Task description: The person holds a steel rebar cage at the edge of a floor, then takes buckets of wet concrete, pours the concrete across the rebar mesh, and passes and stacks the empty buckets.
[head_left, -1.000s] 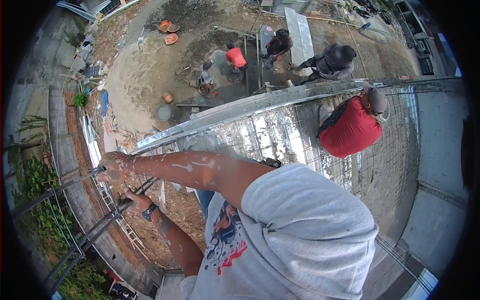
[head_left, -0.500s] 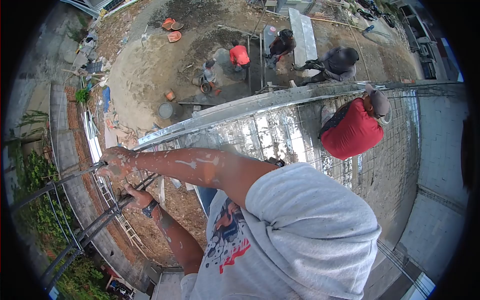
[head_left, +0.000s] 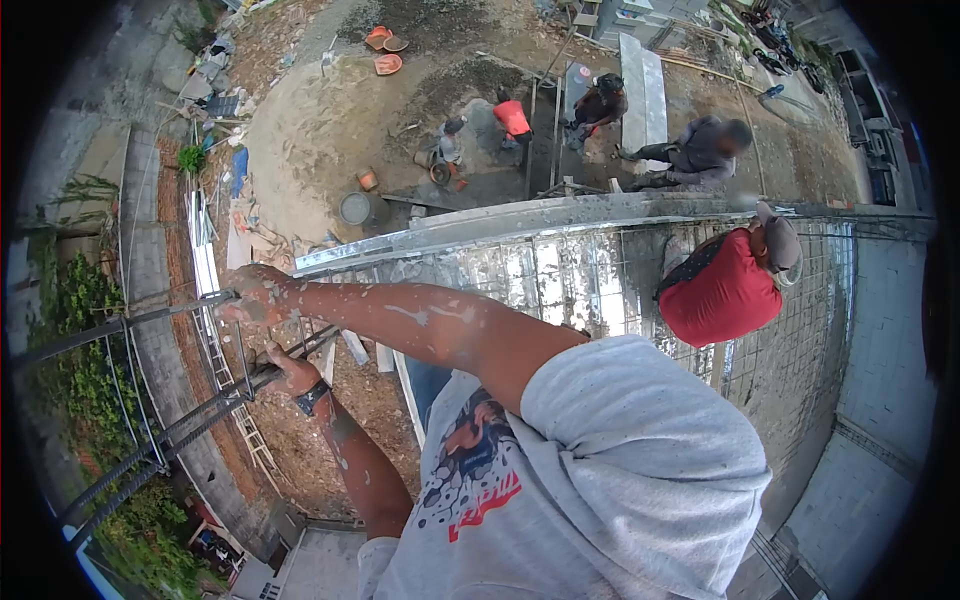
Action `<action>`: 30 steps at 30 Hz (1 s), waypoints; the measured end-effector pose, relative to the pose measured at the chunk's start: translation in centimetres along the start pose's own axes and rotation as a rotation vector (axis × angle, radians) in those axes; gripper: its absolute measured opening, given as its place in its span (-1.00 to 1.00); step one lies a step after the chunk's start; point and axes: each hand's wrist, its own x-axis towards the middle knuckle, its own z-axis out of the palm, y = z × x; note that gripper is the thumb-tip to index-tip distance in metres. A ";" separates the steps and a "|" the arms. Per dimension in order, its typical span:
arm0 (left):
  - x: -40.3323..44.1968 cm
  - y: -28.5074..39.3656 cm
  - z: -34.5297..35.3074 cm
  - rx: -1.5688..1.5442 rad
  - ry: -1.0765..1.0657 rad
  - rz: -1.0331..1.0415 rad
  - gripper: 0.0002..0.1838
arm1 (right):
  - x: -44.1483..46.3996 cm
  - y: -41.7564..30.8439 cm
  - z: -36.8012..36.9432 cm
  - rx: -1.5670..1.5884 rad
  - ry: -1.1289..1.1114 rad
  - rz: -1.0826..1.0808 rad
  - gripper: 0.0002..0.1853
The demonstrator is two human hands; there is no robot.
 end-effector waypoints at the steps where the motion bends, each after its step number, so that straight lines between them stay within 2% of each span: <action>1: 0.0 -0.6 -0.1 -0.003 0.026 0.050 -0.46 | 0.2 0.2 0.1 0.005 -0.019 0.001 -0.42; 2: 0.0 -1.1 -0.3 -0.004 0.052 0.099 -0.47 | 0.3 0.4 0.2 0.010 -0.038 0.003 -0.43; 3: 0.1 -1.5 -0.1 -0.056 0.067 0.058 -0.41 | 0.1 -0.6 -0.3 -0.037 -0.010 -0.004 -0.45; 5: -0.1 4.9 -0.4 -0.295 0.167 -0.219 -0.30 | 0.2 0.5 0.8 0.107 0.028 0.013 -0.46; 8: 0.2 3.3 0.0 -0.301 0.159 -0.226 -0.29 | 0.4 1.6 1.6 0.161 0.023 -0.004 -0.56; 10: 0.6 1.5 0.3 -0.307 0.176 -0.191 -0.06 | -0.6 -1.6 -1.4 0.062 -0.100 0.039 -0.66; 12: 1.0 -0.5 0.7 -0.316 0.194 -0.157 0.21 | -0.5 0.0 -0.1 -0.019 -0.021 -0.032 -0.65; 14: 0.8 -3.5 1.7 -0.167 0.226 -0.160 0.19 | -0.6 1.6 1.0 0.100 0.013 -0.020 -0.64; 15: 0.8 -2.9 1.4 -0.131 0.204 -0.209 0.16 | -0.6 2.1 1.3 0.259 0.010 0.030 -0.64; 17: 0.7 -1.6 0.4 -0.101 0.115 -0.352 0.10 | -0.3 3.0 1.6 0.234 -0.010 0.027 -0.63; 18: 0.6 0.9 -0.3 -0.110 0.048 -0.445 0.07 | -0.3 3.3 1.6 0.051 -0.025 -0.025 -0.63; 19: 0.2 4.2 -0.8 -0.252 0.071 -0.333 -0.01 | -0.4 3.3 1.7 0.068 -0.043 -0.044 -0.61; 20: 0.2 1.1 0.1 -0.010 0.054 -0.237 -0.13 | -0.5 3.4 1.7 0.085 -0.062 -0.063 -0.60; 21: 0.0 -4.6 1.6 0.231 0.041 -0.140 -0.25 | -0.7 3.1 1.7 0.299 -0.086 -0.053 -0.59; 24: 0.3 -5.6 2.0 0.085 0.051 -0.159 -0.45 | -0.5 -0.1 -1.0 -0.020 -0.218 0.093 -0.56; 25: 0.3 -3.8 1.7 -0.042 0.044 -0.287 -0.45 | -0.3 -0.7 -1.3 -0.105 -0.232 0.173 -0.57; 27: 0.2 -2.1 1.5 -0.080 0.070 -0.381 -0.40 | -0.1 -1.6 -1.0 -0.166 -0.100 0.180 -0.60; 28: 0.2 -1.3 1.5 -0.099 0.085 -0.428 -0.37 | -0.5 -1.0 -0.3 -0.140 0.038 0.102 -0.60; 29: 0.0 -0.7 1.5 -0.051 0.118 -0.444 -0.35 | -0.8 -0.4 0.1 -0.112 0.173 0.021 -0.58; 30: 0.2 -1.5 1.8 -0.126 0.202 -0.351 -0.32 | -0.8 0.0 0.2 -0.105 0.159 -0.021 -0.58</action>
